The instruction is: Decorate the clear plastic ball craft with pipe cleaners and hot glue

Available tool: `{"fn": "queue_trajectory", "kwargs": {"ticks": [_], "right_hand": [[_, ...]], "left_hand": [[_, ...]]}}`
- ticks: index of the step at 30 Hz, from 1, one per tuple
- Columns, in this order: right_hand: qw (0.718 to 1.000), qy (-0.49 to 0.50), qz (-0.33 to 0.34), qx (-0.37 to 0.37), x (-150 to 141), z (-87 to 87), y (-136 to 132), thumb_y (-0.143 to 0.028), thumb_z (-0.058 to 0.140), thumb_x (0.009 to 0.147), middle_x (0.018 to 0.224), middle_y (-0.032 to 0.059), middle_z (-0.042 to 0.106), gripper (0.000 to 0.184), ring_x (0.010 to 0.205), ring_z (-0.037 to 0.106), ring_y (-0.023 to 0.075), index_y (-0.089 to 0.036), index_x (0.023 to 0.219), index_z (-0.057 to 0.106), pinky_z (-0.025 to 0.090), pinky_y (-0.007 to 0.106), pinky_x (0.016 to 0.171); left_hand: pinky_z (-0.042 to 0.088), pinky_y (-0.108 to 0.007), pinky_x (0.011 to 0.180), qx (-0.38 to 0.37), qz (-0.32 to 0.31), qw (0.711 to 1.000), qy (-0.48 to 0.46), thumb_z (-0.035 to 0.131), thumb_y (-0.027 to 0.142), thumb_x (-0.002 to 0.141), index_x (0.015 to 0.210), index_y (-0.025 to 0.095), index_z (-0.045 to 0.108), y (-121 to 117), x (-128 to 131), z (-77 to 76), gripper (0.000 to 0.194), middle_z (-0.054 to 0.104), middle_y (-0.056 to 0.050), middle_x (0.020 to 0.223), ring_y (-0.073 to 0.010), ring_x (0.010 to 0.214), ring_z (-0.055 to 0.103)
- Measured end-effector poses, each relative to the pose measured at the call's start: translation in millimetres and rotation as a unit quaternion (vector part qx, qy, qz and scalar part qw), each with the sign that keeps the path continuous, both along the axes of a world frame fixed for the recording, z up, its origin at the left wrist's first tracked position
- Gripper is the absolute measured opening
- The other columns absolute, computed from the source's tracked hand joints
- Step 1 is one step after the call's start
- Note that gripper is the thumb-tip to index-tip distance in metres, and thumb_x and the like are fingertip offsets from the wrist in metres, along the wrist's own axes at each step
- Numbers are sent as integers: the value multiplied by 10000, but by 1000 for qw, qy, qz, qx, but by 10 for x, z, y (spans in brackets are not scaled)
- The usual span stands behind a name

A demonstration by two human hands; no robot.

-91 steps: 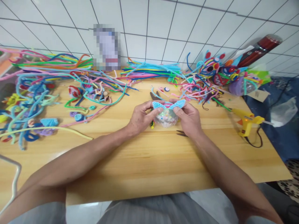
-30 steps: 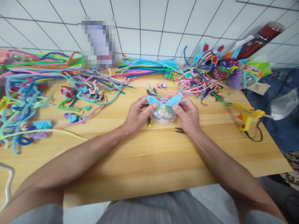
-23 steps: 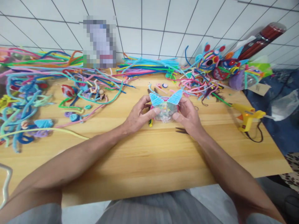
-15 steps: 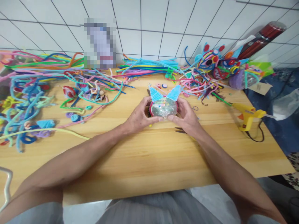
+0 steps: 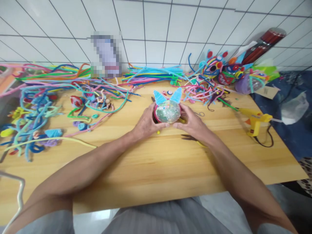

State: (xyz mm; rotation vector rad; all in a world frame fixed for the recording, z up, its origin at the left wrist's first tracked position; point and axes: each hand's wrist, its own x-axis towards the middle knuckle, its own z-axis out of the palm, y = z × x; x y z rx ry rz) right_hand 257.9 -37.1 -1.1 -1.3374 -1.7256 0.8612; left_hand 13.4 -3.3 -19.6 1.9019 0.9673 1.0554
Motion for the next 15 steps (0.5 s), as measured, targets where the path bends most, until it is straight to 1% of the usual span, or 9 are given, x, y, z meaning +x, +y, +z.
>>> {"fn": "queue_trajectory", "kwargs": {"ticks": [3,5,7,9,11,13,15], "right_hand": [[992,-121,-37,20,87,-21,12,-395,833,825,1306,133,738,681,1184,702,344,-236,1451,617,548,549,1061],[986,-159,-46,16,93,-35,19,-336,762,867,1121,113,780,566,1018,734,315,-217,1406,640,584,512,959],[983,-179,-40,10,67,-34,14,-282,739,856,996,89,785,527,898,735,288,-206,1370,650,593,465,879],[981,-190,-37,14,33,-15,-5,-244,736,831,940,79,782,504,837,730,275,-197,1327,659,586,431,827],[979,-201,-37,19,7,14,-32,-227,735,814,917,76,779,468,810,725,272,-198,1277,668,575,411,789],[975,-216,-33,23,-3,44,-58,-220,737,805,921,81,780,428,809,721,278,-205,1229,677,564,401,762],[974,-223,-26,22,0,75,-77,-234,740,819,936,91,783,391,824,720,285,-210,1206,681,558,397,752]], "left_hand": [[445,-582,1186,29,4,999,40,980,506,635,1526,184,468,-4,-8,-16,1077,595,-200,1503,-406,1379,579],[422,-609,1200,43,16,996,80,989,443,601,1558,187,438,-23,-23,-41,1133,573,-205,1529,-430,1400,556],[411,-613,1209,47,29,993,109,952,392,634,1592,175,391,-42,-40,-60,1131,553,-218,1546,-438,1422,541],[426,-595,1203,49,23,991,120,907,353,670,1616,161,351,-47,-57,-58,1114,553,-229,1543,-432,1421,549],[447,-572,1192,53,1,991,124,882,325,682,1626,164,337,-30,-74,-35,1102,574,-221,1523,-419,1407,570],[453,-564,1192,49,-17,990,130,884,323,681,1625,180,347,-1,-95,-4,1095,595,-206,1504,-412,1400,581],[428,-584,1218,35,-24,991,130,921,361,658,1621,194,360,27,-119,25,1127,580,-203,1528,-423,1433,555]]}}
